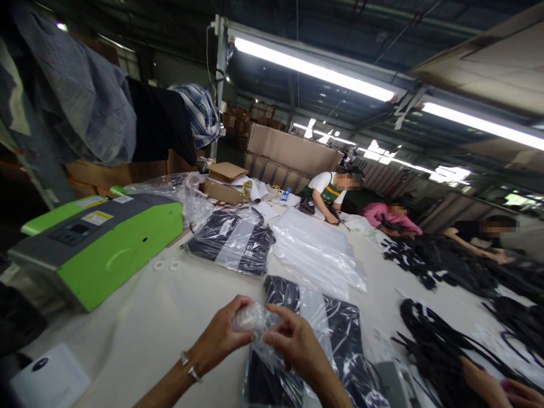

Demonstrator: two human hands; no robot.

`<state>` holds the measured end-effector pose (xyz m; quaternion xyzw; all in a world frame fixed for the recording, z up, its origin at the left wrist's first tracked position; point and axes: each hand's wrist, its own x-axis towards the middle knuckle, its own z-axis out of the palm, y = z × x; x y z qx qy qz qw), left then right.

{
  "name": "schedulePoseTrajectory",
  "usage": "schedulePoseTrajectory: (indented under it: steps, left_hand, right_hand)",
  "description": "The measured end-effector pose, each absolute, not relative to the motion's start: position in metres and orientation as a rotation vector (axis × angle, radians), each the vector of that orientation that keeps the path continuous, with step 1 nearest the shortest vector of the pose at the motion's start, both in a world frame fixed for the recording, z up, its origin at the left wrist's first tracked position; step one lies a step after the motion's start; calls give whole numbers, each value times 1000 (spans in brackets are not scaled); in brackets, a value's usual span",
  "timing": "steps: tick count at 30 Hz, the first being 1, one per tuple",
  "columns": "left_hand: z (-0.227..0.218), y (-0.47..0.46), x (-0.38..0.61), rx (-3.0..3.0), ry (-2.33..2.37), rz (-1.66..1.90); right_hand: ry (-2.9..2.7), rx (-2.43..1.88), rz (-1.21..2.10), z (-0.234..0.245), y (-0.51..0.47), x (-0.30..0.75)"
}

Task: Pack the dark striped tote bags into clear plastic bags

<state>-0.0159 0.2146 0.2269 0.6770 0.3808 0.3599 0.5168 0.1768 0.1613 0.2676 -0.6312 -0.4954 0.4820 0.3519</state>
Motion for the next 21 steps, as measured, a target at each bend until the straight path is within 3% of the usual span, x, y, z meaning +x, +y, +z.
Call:
schedulePoseTrajectory:
  steps: [4,11,17,21]
  left_hand:
    - [221,211,-16,1700,941,850]
    - [232,200,-22,1621,716,672]
    - [233,196,-17,1328,478,610]
    - [221,196,-14,1527,780,735]
  right_hand:
    - [-1378,-1665,1159,268,162,177]
    - [-1533,-1696,665,283,174,196]
    - [-1529,-1574,902,282,179,197]
    - [-1288,-1718,728,299,170,210]
